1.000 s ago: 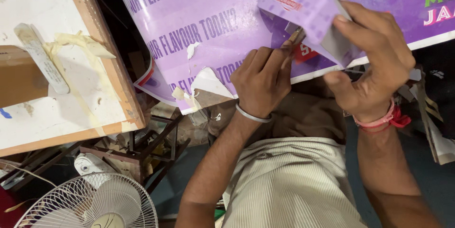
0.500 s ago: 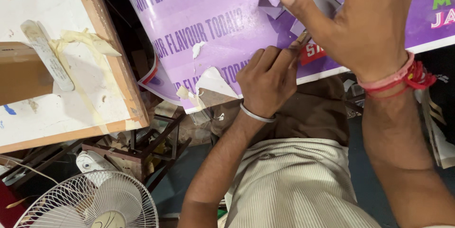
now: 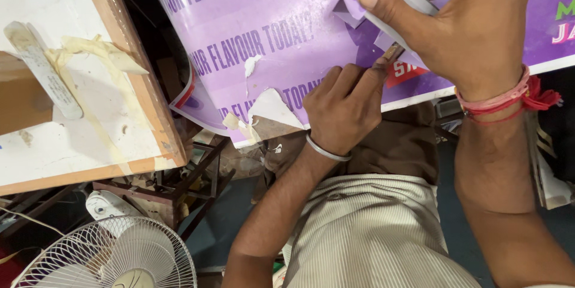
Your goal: The person assembles small purple cardboard boxes by folding flaps and pressing edges together. They handle multiple boxes one at a time, aligning and securing the sides to form a rectangular shape.
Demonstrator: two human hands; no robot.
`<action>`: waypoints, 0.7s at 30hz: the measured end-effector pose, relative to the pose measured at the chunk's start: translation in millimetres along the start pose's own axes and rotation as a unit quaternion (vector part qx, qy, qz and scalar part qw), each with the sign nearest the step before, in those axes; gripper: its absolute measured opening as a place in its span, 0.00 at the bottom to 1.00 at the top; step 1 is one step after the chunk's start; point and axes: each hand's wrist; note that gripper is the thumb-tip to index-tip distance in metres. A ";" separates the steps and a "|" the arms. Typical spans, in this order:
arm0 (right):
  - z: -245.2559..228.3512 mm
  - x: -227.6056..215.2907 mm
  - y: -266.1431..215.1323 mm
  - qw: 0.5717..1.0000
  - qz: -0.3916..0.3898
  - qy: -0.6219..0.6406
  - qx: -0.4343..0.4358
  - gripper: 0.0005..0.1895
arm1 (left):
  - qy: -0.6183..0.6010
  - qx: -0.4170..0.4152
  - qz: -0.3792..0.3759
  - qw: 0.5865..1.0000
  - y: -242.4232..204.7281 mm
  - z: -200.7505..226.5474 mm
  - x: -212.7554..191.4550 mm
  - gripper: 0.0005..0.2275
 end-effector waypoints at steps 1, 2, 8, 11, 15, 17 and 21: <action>-0.1 -0.3 0.7 1.000 -0.004 0.005 0.001 0.12 | 0.000 0.001 0.002 1.000 0.0 -0.2 -0.1 0.07; -0.1 -0.3 1.5 1.000 -0.003 0.004 0.000 0.12 | 0.000 0.002 0.003 1.000 0.0 -0.3 -0.2 0.07; 2.2 -0.4 1.0 1.000 0.001 0.001 -0.001 0.13 | -0.001 -0.002 0.005 1.000 -1.5 -1.0 0.8 0.07; 3.8 -0.2 -0.4 1.000 0.007 -0.009 -0.002 0.14 | 0.000 -0.001 0.005 1.000 -2.1 -0.6 0.9 0.07; 6.6 0.5 -0.9 0.999 0.023 -0.035 -0.011 0.15 | -0.001 0.000 0.005 1.000 -2.0 -0.3 1.0 0.06; 7.3 1.1 -1.2 0.997 0.035 -0.058 -0.021 0.15 | -0.004 -0.002 0.006 1.000 -1.9 0.1 1.0 0.05; 6.0 0.5 -0.9 0.990 0.065 -0.115 -0.042 0.16 | -0.004 -0.001 0.013 1.000 -0.9 0.8 1.1 0.05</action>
Point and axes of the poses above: each hand's wrist, its own y-axis towards the middle knuckle, its own x-axis out of the palm, z = x × y, and after that the axes turned 14 degrees about x, right-handed
